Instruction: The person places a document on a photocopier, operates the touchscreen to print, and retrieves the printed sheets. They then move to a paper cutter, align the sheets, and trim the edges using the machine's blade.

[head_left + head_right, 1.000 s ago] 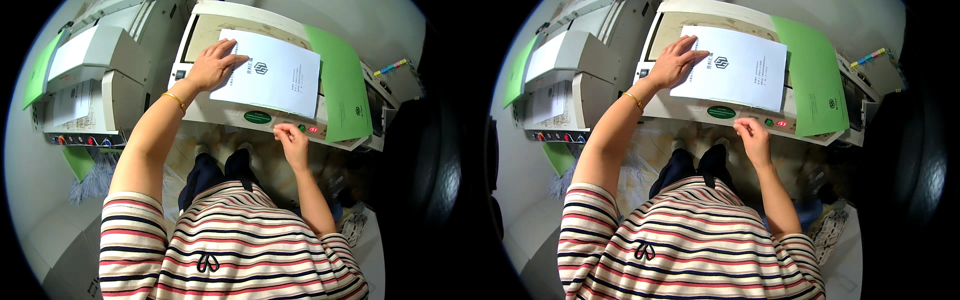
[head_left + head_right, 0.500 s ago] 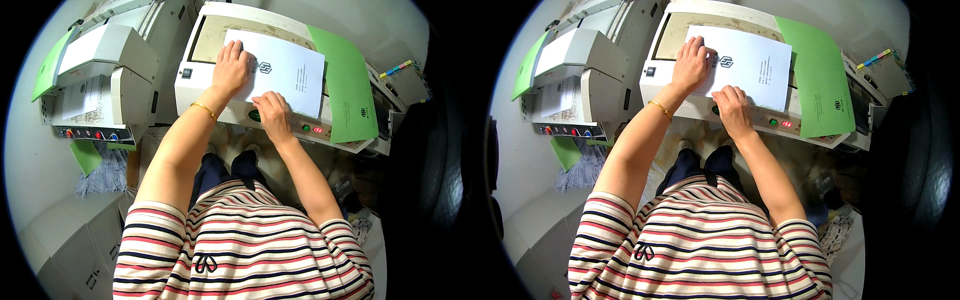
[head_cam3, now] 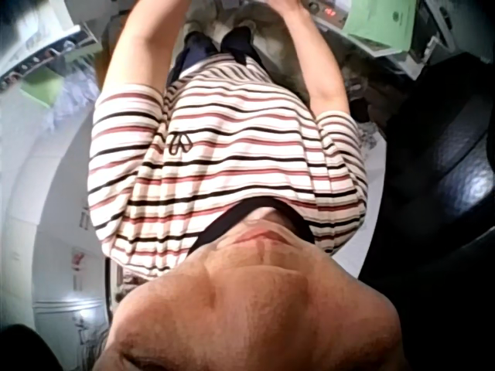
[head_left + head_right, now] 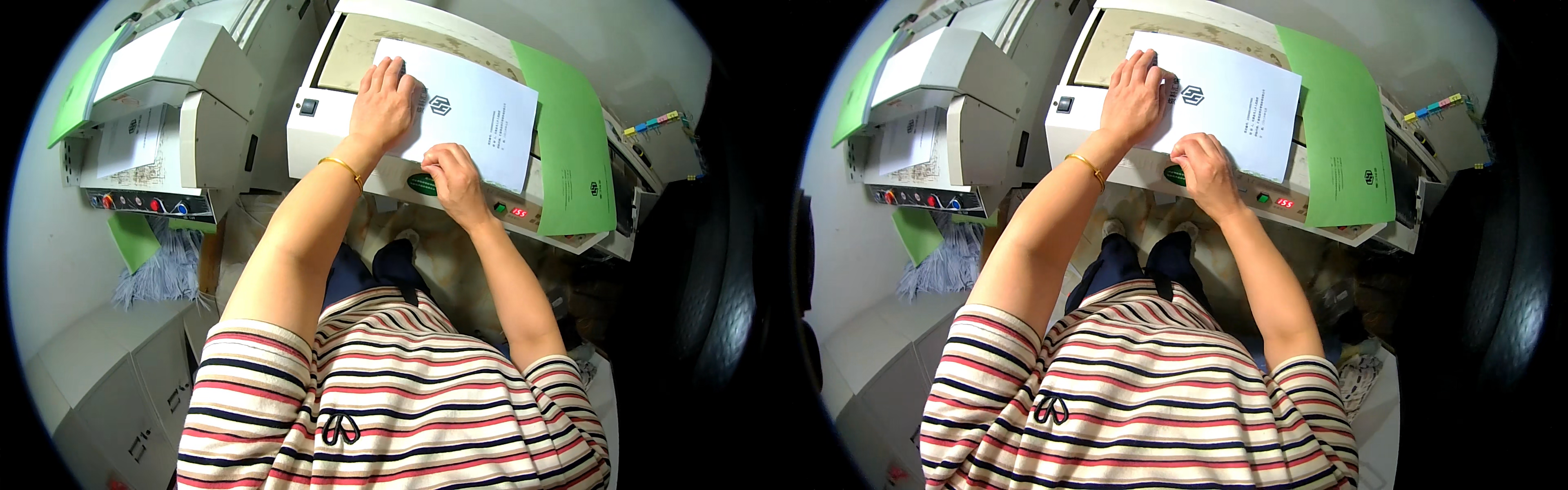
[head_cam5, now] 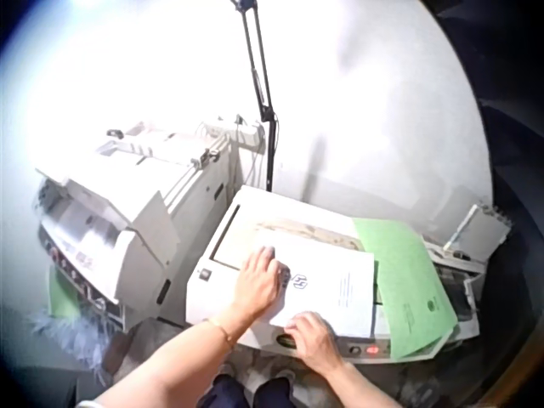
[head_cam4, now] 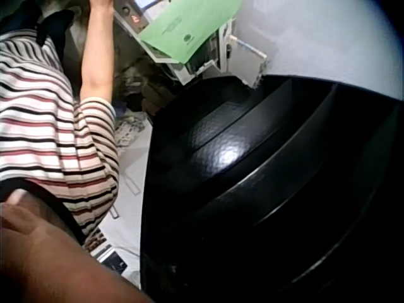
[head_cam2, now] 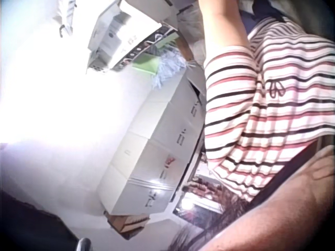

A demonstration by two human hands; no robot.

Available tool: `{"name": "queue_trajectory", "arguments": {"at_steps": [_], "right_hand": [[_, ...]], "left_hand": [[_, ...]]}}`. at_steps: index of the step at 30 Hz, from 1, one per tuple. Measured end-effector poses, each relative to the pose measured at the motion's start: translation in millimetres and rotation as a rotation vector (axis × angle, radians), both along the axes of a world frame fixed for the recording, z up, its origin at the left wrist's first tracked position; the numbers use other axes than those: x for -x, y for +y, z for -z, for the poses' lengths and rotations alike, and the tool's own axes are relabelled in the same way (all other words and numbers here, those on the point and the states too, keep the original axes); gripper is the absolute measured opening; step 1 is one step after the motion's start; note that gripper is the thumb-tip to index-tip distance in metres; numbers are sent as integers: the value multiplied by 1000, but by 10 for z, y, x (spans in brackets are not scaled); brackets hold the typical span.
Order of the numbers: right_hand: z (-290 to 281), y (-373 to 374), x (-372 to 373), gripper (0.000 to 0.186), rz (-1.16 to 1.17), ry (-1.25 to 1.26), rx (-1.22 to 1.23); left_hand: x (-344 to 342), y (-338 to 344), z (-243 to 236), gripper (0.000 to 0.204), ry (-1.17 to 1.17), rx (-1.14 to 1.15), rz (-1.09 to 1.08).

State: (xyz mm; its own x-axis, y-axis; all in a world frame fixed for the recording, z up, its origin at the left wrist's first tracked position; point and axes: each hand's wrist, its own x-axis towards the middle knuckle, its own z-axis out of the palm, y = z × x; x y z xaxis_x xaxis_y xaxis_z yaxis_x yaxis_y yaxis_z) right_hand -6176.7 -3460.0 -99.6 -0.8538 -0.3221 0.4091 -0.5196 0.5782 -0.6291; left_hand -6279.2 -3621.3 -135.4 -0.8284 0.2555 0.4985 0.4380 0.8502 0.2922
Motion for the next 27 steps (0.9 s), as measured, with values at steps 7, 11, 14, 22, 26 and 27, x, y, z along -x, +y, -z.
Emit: {"name": "queue_trajectory", "arguments": {"at_steps": [7,11,14,22,26,27], "right_hand": [[-24,173,-5,9,-55,-97,64],[-67,362,-147,8,-23,-147,96],[-84,551,-330,8,47,-183,116],[11,942,-705,1,222,-321,325],[-2,1150,-872,2,323,-345,464],[-7,1205,-924,3,339,-349,479]], "left_hand": [[12,1,-8,19,26,42,-32],[-1,-2,-30,19,16,51,-34],[-9,-2,-45,19,-5,44,-24],[-22,5,-87,20,-11,39,-12],[-32,8,-116,21,-25,64,-13],[-36,10,-122,21,-25,79,-19]]}}
